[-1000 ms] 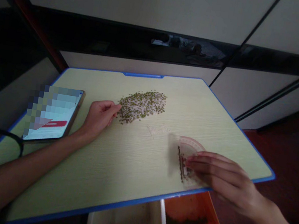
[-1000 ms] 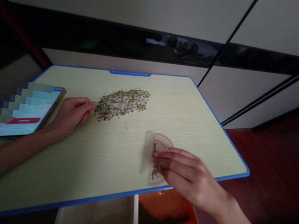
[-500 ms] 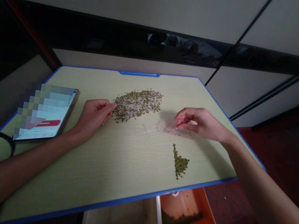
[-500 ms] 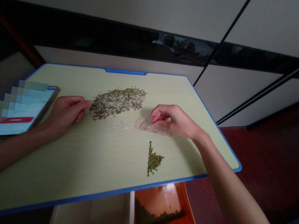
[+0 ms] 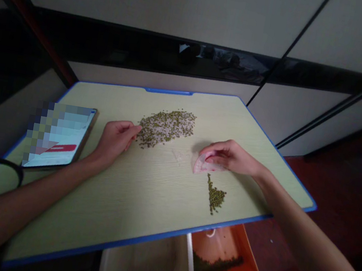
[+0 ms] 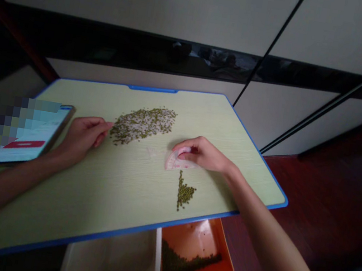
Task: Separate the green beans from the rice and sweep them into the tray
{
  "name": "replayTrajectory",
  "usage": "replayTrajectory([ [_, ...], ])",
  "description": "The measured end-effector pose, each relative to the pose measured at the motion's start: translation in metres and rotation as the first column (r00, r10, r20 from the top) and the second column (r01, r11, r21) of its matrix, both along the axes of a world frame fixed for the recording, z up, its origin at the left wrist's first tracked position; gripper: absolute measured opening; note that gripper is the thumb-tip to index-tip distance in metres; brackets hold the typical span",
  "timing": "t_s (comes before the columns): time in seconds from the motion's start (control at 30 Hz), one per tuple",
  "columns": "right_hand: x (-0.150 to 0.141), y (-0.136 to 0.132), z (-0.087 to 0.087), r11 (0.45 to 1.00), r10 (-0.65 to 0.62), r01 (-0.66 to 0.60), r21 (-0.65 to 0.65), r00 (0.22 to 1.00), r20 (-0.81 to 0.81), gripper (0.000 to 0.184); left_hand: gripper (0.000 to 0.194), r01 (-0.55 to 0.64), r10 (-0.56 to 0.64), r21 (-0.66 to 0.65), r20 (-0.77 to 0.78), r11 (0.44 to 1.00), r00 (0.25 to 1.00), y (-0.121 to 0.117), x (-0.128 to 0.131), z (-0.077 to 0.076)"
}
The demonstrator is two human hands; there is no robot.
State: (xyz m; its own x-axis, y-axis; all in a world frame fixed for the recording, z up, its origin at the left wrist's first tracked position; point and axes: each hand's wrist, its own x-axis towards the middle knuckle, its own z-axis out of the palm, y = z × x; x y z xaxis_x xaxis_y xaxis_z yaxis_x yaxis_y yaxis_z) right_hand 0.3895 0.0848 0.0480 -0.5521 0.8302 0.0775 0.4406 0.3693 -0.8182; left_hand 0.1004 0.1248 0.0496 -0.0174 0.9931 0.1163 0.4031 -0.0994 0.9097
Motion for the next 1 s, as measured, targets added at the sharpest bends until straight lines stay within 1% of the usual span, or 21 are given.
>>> replayTrajectory([
  [0.23,0.0,-0.014,-0.006,0.999,-0.013,0.011,-0.036,0.998,-0.055,0.022,0.03,0.002,-0.002,0.021,-0.017,1.0,1.0,0.002,0.0,-0.001],
  [0.43,-0.001,-0.027,-0.004,0.999,-0.021,0.017,-0.046,0.997,-0.075,0.022,0.03,0.0,0.0,0.011,-0.021,1.0,1.0,0.002,0.001,-0.002],
  [0.6,0.0,-0.035,-0.003,0.997,-0.03,0.024,-0.075,0.997,-0.073,0.02,0.029,0.025,-0.027,0.023,0.061,0.999,0.998,0.006,-0.001,-0.004],
  [0.67,0.0,-0.036,-0.004,0.998,-0.024,0.019,-0.064,0.997,-0.074,0.02,0.032,0.029,-0.031,0.024,0.098,0.999,0.995,0.008,-0.003,-0.006],
  [0.77,0.001,-0.037,-0.004,0.999,-0.003,-0.001,-0.046,0.997,-0.075,0.022,0.036,0.049,-0.048,-0.009,0.136,0.999,0.99,0.01,-0.003,-0.006],
  [0.83,0.001,-0.038,-0.003,0.999,0.005,-0.008,-0.047,0.997,-0.072,0.023,0.042,0.089,-0.082,-0.067,0.101,0.994,0.991,0.01,-0.003,-0.002],
  [0.9,0.002,-0.038,-0.003,0.998,0.009,-0.012,-0.059,0.998,-0.064,0.025,0.05,0.143,-0.142,-0.138,0.016,0.98,0.99,0.008,-0.001,0.008],
  [0.93,0.002,-0.038,-0.003,0.998,0.012,-0.016,-0.064,0.998,-0.062,0.026,0.05,0.179,-0.182,-0.149,-0.005,0.973,0.983,0.005,0.0,0.015],
  [1.0,0.003,-0.037,-0.003,0.997,0.011,-0.015,-0.074,0.999,-0.054,0.027,0.046,0.18,-0.183,-0.111,-0.023,0.977,0.983,-0.004,0.005,0.033],
])
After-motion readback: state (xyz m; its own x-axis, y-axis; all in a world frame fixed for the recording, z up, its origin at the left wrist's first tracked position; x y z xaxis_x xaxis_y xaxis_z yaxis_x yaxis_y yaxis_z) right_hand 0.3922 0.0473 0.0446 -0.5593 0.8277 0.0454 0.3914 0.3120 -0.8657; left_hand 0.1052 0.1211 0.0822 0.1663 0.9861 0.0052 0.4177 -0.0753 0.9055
